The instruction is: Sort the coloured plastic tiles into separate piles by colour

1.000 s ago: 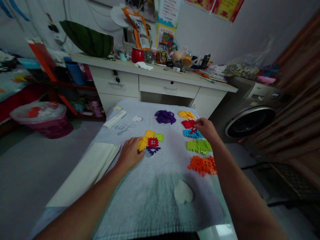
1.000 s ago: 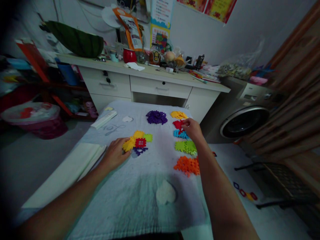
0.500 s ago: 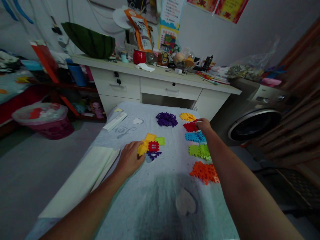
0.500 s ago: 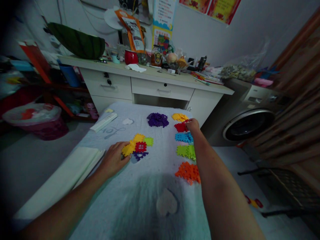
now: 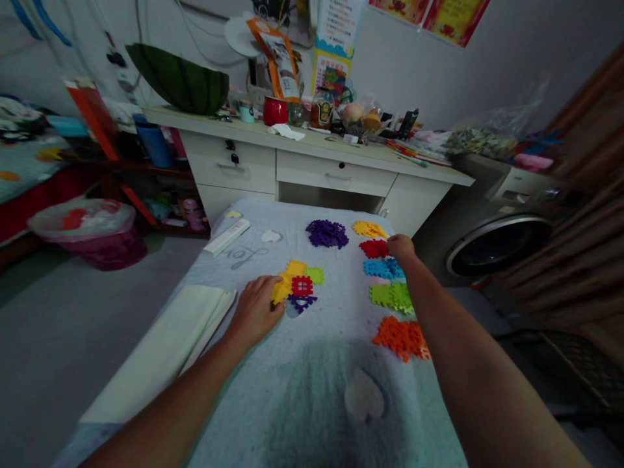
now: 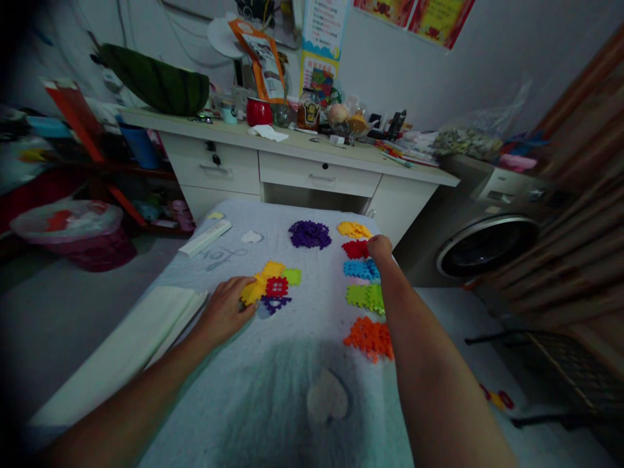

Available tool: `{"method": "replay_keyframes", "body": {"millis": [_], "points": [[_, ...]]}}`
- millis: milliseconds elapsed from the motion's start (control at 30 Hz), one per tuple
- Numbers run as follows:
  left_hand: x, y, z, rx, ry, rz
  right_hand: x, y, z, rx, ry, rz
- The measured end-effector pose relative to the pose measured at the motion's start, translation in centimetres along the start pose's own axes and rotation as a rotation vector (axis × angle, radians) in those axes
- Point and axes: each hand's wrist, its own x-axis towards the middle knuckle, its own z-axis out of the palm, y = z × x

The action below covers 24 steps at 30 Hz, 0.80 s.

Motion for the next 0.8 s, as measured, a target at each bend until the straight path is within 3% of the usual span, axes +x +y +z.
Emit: {"method": "replay_keyframes", "body": {"millis": [167,333,400,567,667,800], "points": [[0.0,-0.1,0.1,0.001,0.006,0.011,-0.7,-1.8,-1.4,-0.041,0.096,0.051],[0.1,-0.1,0.0,-0.006,0.000,0.019,-2.6,-5.7,-1.5,-0.002,0.054,-0.133],[0.1,0.0,-0.1,-0.011,-0.002,0.012,-4.1,-7.5,-0.8,0.020,-0.061,-0.266],[0.1,0.3,-0.3,-0.014,-0.004,-0.006,-9.3,-11.4,2.0,-0.035,-0.597,-0.659],[0.1,0.5,-0.3,-0.017,-0.005,-0.011,-12.6,-12.9,3.6,-0.109,-0.695,-0.801],[0.1,0.5,-0.3,-0.017,0.005,0.004,-15.5,-13.9,5.4,-0.188,-0.666,-0.906]]}}
